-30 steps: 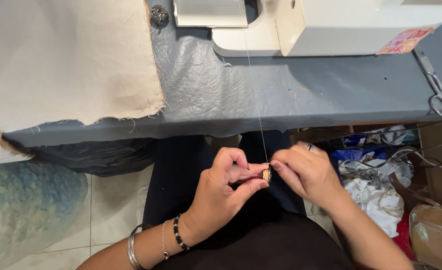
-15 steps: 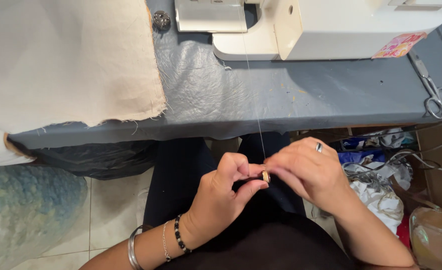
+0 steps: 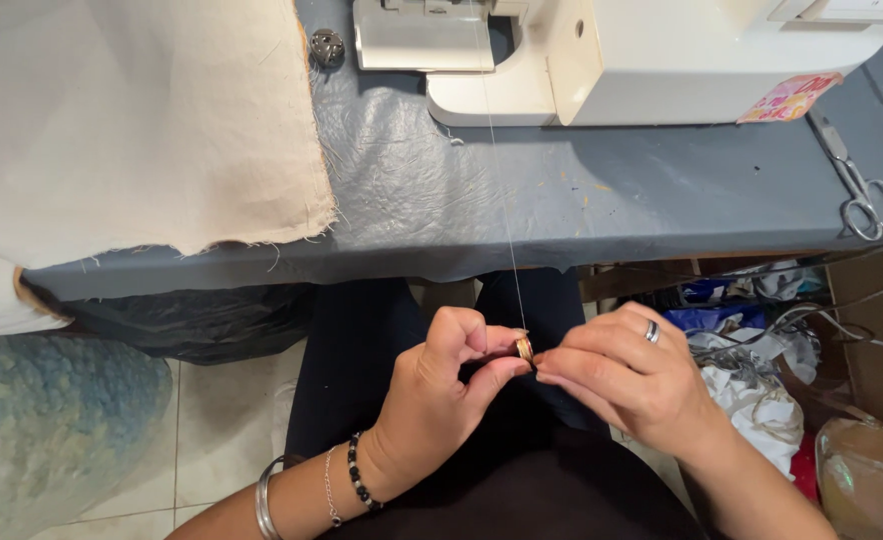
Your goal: Threading the upper thread path and preparing the bobbin on a sewing machine
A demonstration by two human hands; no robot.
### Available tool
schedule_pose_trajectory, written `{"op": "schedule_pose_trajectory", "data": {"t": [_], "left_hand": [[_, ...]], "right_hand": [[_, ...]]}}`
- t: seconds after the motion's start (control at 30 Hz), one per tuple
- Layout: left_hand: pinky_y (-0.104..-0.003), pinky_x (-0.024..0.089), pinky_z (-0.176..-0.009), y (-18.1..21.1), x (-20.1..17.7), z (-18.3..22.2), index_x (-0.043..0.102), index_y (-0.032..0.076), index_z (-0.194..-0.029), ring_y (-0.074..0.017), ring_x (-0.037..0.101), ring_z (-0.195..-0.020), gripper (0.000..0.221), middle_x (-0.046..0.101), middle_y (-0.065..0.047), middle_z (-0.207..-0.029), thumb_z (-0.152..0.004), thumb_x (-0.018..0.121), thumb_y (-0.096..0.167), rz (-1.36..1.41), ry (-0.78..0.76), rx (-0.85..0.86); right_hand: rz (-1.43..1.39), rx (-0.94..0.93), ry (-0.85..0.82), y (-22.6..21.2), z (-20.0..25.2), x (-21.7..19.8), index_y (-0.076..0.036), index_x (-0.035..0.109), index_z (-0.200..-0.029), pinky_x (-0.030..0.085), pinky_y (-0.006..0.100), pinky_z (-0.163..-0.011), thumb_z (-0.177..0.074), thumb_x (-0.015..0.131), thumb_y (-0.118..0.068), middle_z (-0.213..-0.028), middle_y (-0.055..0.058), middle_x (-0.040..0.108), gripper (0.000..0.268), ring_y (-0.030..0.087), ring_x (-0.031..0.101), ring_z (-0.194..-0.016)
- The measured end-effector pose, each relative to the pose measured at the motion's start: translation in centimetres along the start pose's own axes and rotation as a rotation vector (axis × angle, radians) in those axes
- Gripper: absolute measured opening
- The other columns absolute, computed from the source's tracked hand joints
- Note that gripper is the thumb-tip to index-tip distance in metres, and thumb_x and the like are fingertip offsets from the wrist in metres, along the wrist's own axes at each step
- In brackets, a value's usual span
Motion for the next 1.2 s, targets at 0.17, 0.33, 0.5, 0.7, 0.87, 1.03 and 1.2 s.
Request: {"op": "schedule_pose_trajectory", "data": {"t": [0.17,0.33,0.5,0.7,0.87,1.03,1.2], "left_hand": [[-0.026,0.061,-0.082,1.5,0.3,0.3,0.045,0.005,-0.103,-0.0199,0.077,-0.099,0.030,0.074,-0.010,-0.104,-0.093,0.073,0.009,-0.117,-0.040,0.096],[-0.027,0.063,-0.086,2.2,0.0,0.1,0.041,0.005,-0.099,-0.0248,0.078,-0.101,0.033,0.076,-0.019,-0.108,-0.092,0.072,0.005,-0.043,-0.030,0.105],[-0.028,0.063,-0.087,1.0,-0.1,0.1,0.038,0.006,-0.099,-0.0252,0.078,-0.101,0.036,0.075,-0.018,-0.105,-0.091,0.073,0.006,0.010,0.006,0.062],[-0.027,0.065,-0.085,1.3,0.0,-0.1,0.041,0.007,-0.100,-0.0199,0.079,-0.093,0.038,0.076,-0.011,-0.099,-0.088,0.077,0.009,-0.013,0.015,0.046],[-0.028,0.061,-0.081,3.4,-0.7,-0.4,0.049,0.005,-0.103,-0.0198,0.076,-0.087,0.037,0.074,-0.009,-0.096,-0.086,0.081,0.015,-0.143,0.061,0.167],[-0.042,0.050,-0.109,11.0,-0.7,-1.9,0.064,0.004,-0.126,-0.0303,0.063,-0.123,0.045,0.062,-0.015,-0.135,-0.095,0.075,0.034,-0.545,-0.012,0.600],[-0.052,0.028,-0.125,14.9,2.1,-4.8,0.062,0.008,-0.125,-0.0207,0.059,-0.108,0.031,0.057,-0.003,-0.109,-0.102,0.072,0.026,-0.624,-0.302,0.838]], "right_hand": [[0.053,0.053,0.038,1.4,-0.8,0.6,-0.009,0.071,-0.096,0.048,0.035,-0.070,-0.096,0.072,-0.017,-0.093,0.005,0.070,0.009,0.020,0.065,-0.077],[0.083,0.155,0.105,2.7,1.0,1.4,-0.007,0.073,-0.095,0.051,0.035,-0.072,-0.093,0.077,-0.013,-0.091,0.006,0.070,0.008,0.022,0.065,-0.076],[-0.014,0.082,0.035,1.5,3.1,2.6,-0.008,0.070,-0.101,0.049,0.036,-0.073,-0.098,0.066,-0.015,-0.098,0.006,0.071,0.009,0.024,0.067,-0.081],[-0.022,0.049,0.194,0.7,2.3,0.6,-0.008,0.066,-0.113,0.058,0.036,-0.076,-0.093,0.079,-0.013,-0.114,0.012,0.070,0.025,0.021,0.074,-0.093],[0.036,0.009,0.198,-1.1,-0.3,-0.8,-0.008,0.074,-0.104,0.057,0.033,-0.076,-0.094,0.073,-0.018,-0.105,0.006,0.074,0.014,0.018,0.072,-0.085],[-0.064,0.047,0.233,0.0,2.0,-1.5,-0.005,0.073,-0.105,0.057,0.035,-0.075,-0.094,0.068,-0.024,-0.103,0.008,0.073,0.023,0.021,0.072,-0.086],[-0.021,0.083,0.403,0.8,1.5,-7.4,-0.006,0.071,-0.101,0.061,0.035,-0.082,-0.089,0.066,-0.037,-0.095,0.005,0.076,0.033,0.020,0.074,-0.081]]}}
Point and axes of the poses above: each hand's wrist, its own z-axis away from the middle knuckle, its own x-axis out of the palm, y = z × x, the point moved 10 cm from there along -z, towards the middle knuckle
